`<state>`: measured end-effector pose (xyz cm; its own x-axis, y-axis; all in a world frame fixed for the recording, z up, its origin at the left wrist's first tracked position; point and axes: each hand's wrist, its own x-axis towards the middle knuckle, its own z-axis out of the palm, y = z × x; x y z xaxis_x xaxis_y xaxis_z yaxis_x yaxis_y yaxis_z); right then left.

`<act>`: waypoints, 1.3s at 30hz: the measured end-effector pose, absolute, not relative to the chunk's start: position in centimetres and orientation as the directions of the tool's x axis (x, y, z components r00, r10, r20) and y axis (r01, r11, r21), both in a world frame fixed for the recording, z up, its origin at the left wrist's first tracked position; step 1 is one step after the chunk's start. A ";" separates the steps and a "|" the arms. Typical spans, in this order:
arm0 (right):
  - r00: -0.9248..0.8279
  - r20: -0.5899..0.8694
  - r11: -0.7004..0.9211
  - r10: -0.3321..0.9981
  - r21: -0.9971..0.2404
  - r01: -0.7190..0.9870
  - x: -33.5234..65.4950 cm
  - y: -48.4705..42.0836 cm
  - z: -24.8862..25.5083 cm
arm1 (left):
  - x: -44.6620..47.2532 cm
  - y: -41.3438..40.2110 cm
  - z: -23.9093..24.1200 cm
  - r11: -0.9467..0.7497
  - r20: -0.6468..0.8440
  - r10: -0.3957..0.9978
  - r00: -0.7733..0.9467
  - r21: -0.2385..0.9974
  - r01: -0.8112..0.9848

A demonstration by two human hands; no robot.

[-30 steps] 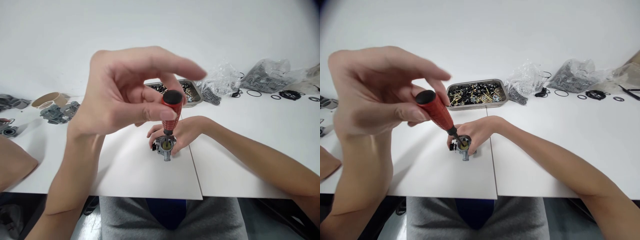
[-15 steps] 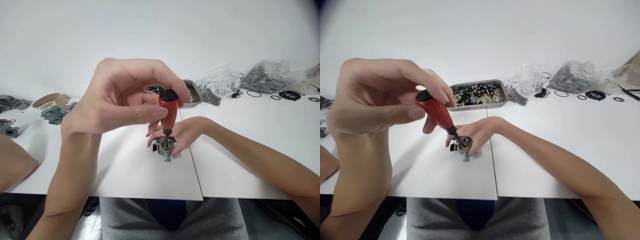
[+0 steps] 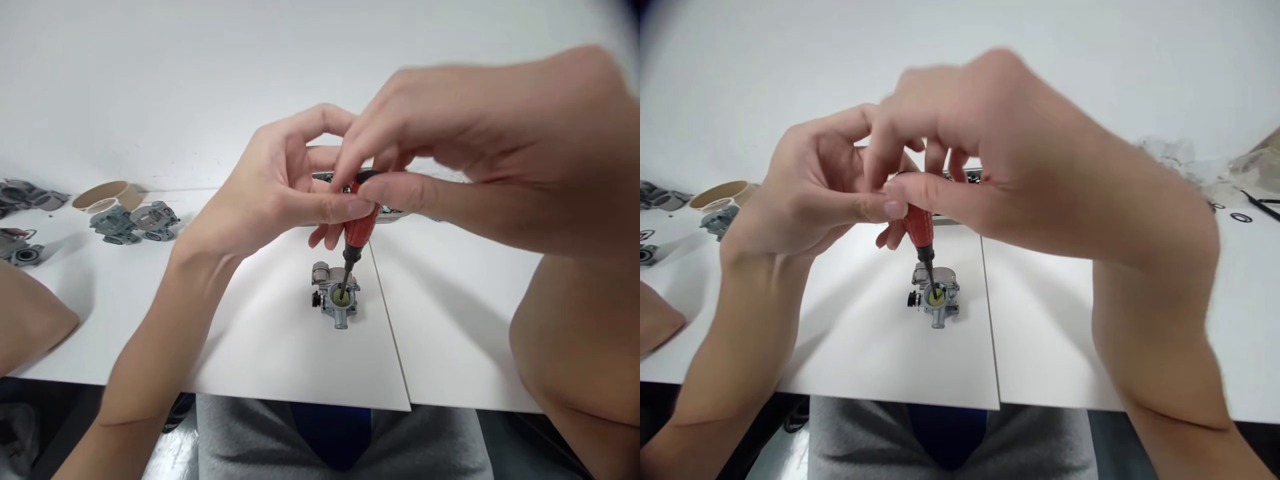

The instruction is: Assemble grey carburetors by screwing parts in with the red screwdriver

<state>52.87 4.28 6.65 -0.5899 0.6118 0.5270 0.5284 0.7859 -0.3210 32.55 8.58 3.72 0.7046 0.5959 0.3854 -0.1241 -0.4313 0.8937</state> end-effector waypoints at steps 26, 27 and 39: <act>-0.628 0.526 0.808 0.573 -0.235 0.540 53.1 4.0 6.8 | 32.6 7.9 3.9 -0.470 0.312 0.459 0.832 0.880 -0.071; -0.616 0.556 0.806 0.558 -0.185 0.563 52.8 4.2 6.7 | 32.8 7.8 3.9 -0.478 0.314 0.457 0.832 0.876 -0.069; -0.610 0.515 0.797 0.602 -0.334 0.504 53.0 3.9 6.9 | 32.4 8.6 3.8 -0.437 0.281 0.463 0.841 0.898 -0.060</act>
<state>53.01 3.91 6.93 -0.6100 0.6020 0.5153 0.5041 0.7965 -0.3338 32.35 8.62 3.78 0.8405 0.4630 0.2813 -0.0599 -0.4367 0.8976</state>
